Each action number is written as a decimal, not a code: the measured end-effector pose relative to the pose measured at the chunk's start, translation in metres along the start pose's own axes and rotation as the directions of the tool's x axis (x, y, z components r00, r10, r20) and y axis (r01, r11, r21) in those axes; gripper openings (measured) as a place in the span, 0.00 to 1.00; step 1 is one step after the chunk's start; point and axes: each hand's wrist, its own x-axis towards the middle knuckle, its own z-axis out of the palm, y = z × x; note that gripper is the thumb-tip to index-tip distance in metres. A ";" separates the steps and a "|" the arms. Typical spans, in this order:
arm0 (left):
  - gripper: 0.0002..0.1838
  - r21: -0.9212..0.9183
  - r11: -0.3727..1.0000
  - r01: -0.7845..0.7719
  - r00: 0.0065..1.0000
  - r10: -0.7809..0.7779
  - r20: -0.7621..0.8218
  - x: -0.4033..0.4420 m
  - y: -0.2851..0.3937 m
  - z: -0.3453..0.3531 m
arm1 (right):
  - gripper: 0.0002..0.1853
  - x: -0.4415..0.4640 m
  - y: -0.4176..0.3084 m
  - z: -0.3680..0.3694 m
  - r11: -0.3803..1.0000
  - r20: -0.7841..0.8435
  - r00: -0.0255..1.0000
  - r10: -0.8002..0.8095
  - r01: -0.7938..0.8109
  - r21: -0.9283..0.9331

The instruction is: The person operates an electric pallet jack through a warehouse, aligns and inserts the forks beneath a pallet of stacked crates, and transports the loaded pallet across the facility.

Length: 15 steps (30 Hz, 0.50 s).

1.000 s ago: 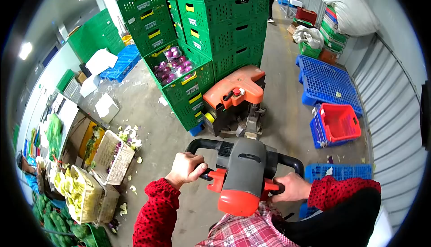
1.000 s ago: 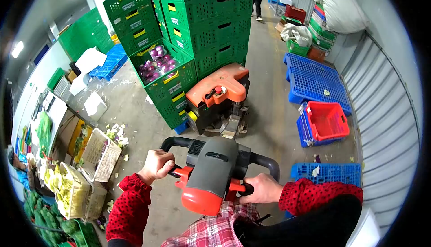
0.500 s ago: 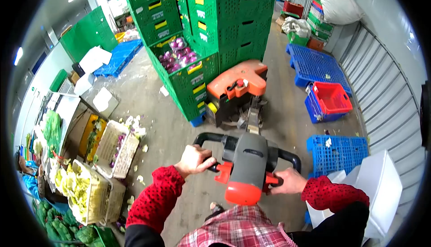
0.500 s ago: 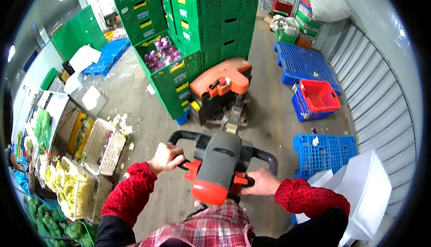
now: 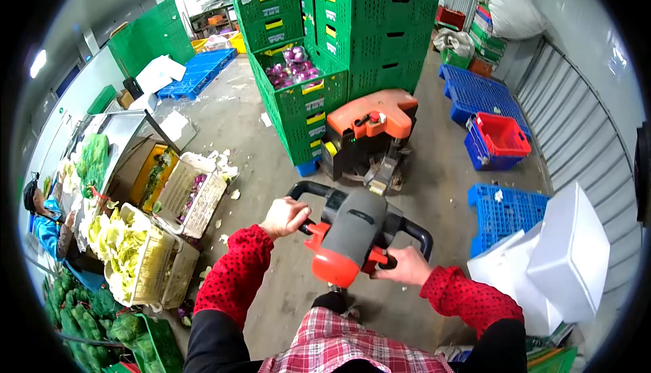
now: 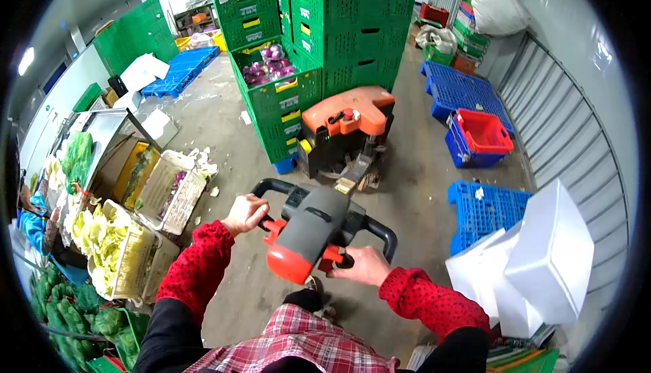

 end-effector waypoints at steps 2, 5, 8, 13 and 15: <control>0.18 -0.032 0.999 0.022 1.000 -0.022 0.008 -0.027 0.003 -0.007 | 0.36 -0.009 -0.006 0.031 0.997 0.025 0.999 0.025 -0.023 -0.080; 0.19 -0.036 0.998 0.051 0.999 -0.051 -0.003 -0.060 0.005 -0.017 | 0.35 -0.020 -0.031 0.059 0.995 0.025 0.997 0.070 -0.068 -0.071; 0.20 -0.040 0.999 0.034 0.999 -0.035 -0.035 -0.092 -0.001 -0.026 | 0.33 -0.030 -0.066 0.086 0.997 -0.021 0.997 0.079 -0.080 -0.023; 0.20 -0.051 0.996 0.076 0.994 -0.080 -0.074 -0.145 -0.001 -0.030 | 0.33 -0.047 -0.097 0.135 0.994 -0.039 0.993 0.110 -0.110 -0.010; 0.21 -0.019 0.997 0.080 0.995 -0.081 -0.061 -0.164 -0.003 -0.030 | 0.34 -0.055 -0.103 0.154 0.991 -0.028 0.990 0.136 -0.136 -0.006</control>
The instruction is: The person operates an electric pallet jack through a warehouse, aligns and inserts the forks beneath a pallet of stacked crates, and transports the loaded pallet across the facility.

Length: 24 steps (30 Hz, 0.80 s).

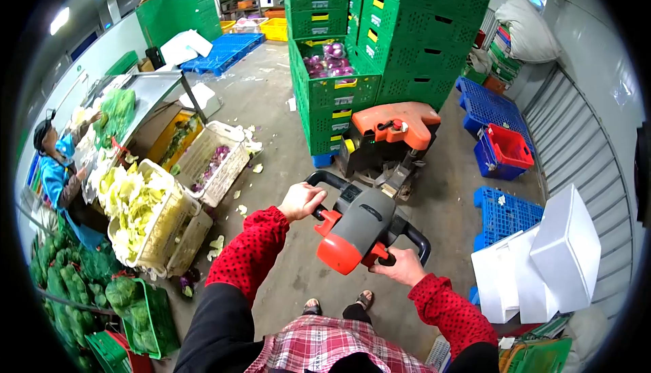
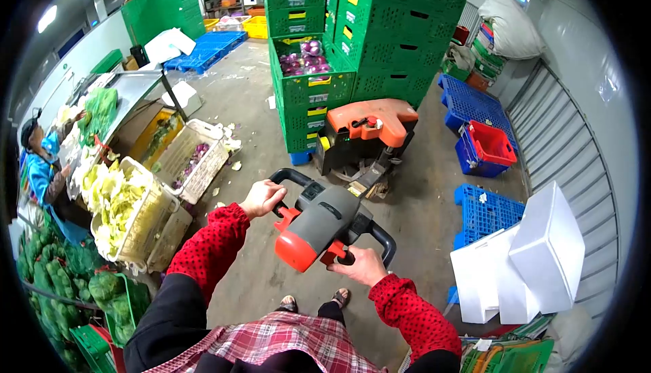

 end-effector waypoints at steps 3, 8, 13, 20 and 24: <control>0.20 -0.025 0.999 -0.038 0.998 0.036 -0.058 -0.037 0.005 -0.003 | 0.33 -0.021 -0.023 0.026 1.000 -0.018 1.000 0.002 -0.002 0.020; 0.22 -0.004 0.999 0.047 0.999 -0.047 -0.026 -0.106 0.022 -0.002 | 0.32 -0.072 -0.042 0.067 1.000 0.007 1.000 -0.002 0.002 -0.007; 0.19 -0.002 1.000 0.019 0.999 -0.019 -0.051 -0.173 0.047 -0.002 | 0.31 -0.129 -0.065 0.107 1.000 -0.032 0.999 -0.009 0.009 0.012; 0.17 -0.002 0.995 0.102 0.993 -0.102 -0.059 -0.163 0.062 0.008 | 0.32 -0.126 -0.040 0.081 0.997 -0.002 0.998 -0.056 0.055 -0.059; 0.18 -0.023 0.989 0.147 0.986 -0.149 -0.081 -0.142 0.079 0.016 | 0.29 -0.130 -0.038 0.039 0.998 0.043 0.998 -0.039 0.037 0.042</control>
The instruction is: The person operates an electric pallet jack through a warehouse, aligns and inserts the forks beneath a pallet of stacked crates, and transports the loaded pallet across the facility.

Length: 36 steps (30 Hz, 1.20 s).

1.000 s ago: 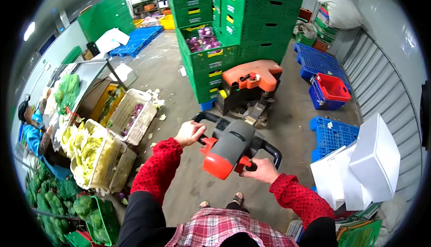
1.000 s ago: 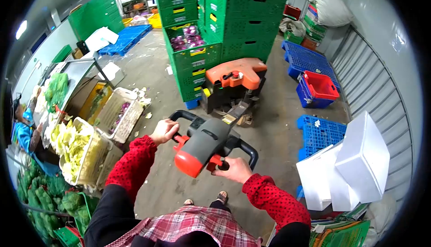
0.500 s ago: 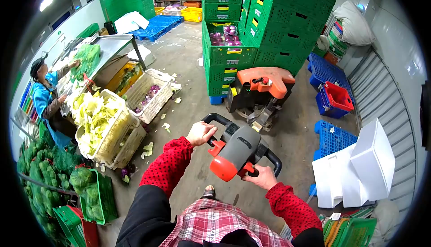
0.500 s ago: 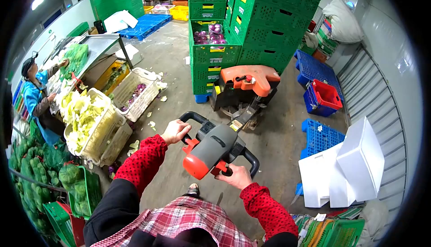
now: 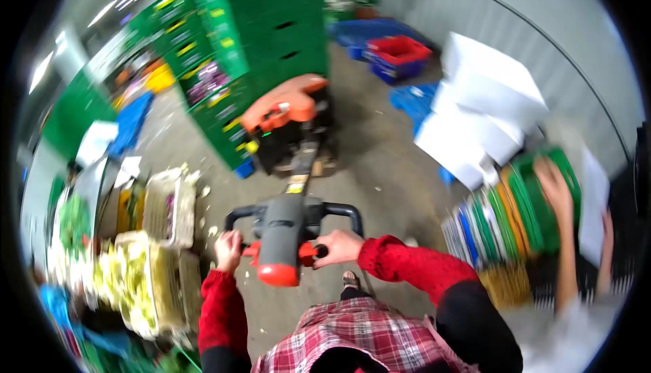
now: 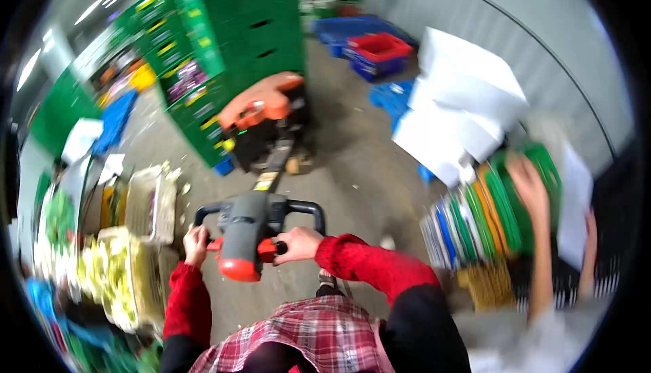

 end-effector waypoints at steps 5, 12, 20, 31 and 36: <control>0.23 -0.091 0.996 -0.008 1.000 0.009 0.004 0.025 0.002 0.030 | 0.30 -0.004 0.031 -0.007 0.998 -0.020 0.998 0.058 -0.059 -0.034; 0.23 -0.024 1.000 -0.005 1.000 0.005 0.031 0.021 -0.004 0.026 | 0.32 0.003 0.031 0.008 0.991 -0.044 0.997 0.059 -0.064 -0.117; 0.21 -0.014 0.999 -0.030 0.999 0.029 -0.038 0.004 -0.010 0.007 | 0.35 0.007 0.009 0.023 0.996 -0.075 0.997 -0.025 0.019 -0.084; 0.19 0.093 0.993 -0.070 0.996 0.074 -0.045 -0.108 0.038 0.009 | 0.32 -0.089 -0.011 0.069 0.993 -0.016 0.999 0.031 -0.032 -0.114; 0.18 0.113 0.992 -0.061 0.997 0.066 -0.038 -0.143 0.058 0.002 | 0.31 -0.117 -0.017 0.091 0.988 -0.027 0.999 0.032 -0.035 -0.152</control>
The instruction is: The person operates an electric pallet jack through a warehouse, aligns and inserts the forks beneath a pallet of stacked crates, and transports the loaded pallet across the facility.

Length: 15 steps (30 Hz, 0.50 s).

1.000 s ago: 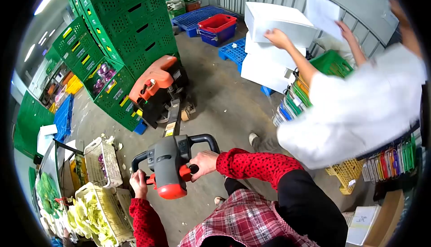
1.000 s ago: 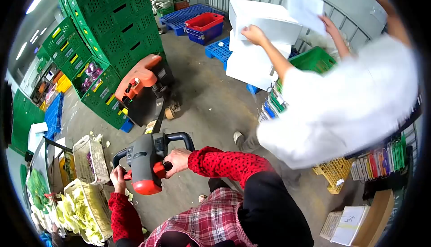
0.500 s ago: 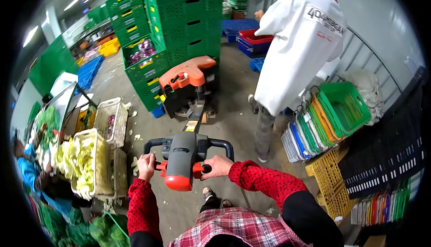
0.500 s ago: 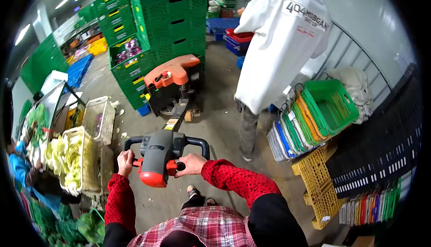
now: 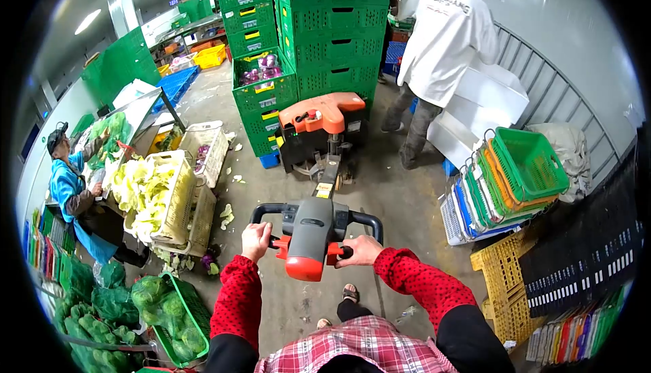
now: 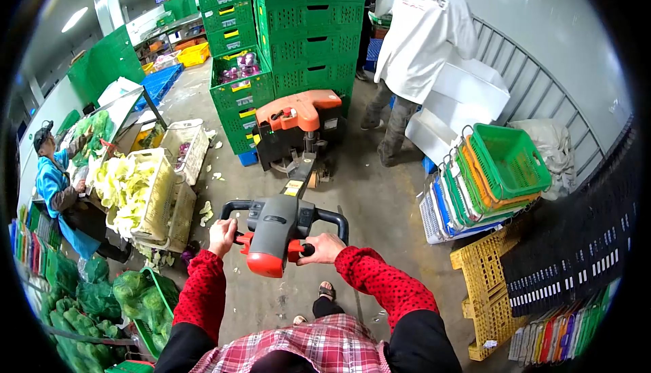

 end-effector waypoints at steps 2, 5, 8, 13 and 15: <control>0.18 0.006 1.000 -0.006 1.000 0.006 -0.004 -0.015 -0.003 0.002 | 0.31 -0.011 -0.004 0.011 0.999 -0.011 0.999 -0.040 0.040 0.030; 0.18 -0.018 0.999 0.051 0.998 -0.051 0.025 -0.038 0.010 -0.009 | 0.31 -0.030 -0.015 0.030 0.999 -0.011 1.000 -0.014 0.015 0.030; 0.19 -0.039 0.996 0.081 0.997 -0.081 0.006 -0.062 0.012 -0.008 | 0.31 -0.044 -0.019 0.048 0.997 -0.036 0.998 -0.049 0.051 0.056; 0.17 0.055 0.997 0.056 0.998 -0.056 0.001 -0.099 0.022 -0.015 | 0.31 -0.074 -0.043 0.056 0.997 -0.004 0.999 -0.042 0.043 0.059; 0.17 0.061 0.996 0.064 0.998 -0.063 -0.005 -0.116 0.030 -0.019 | 0.31 -0.087 -0.047 0.067 0.998 -0.001 0.999 -0.046 0.046 0.039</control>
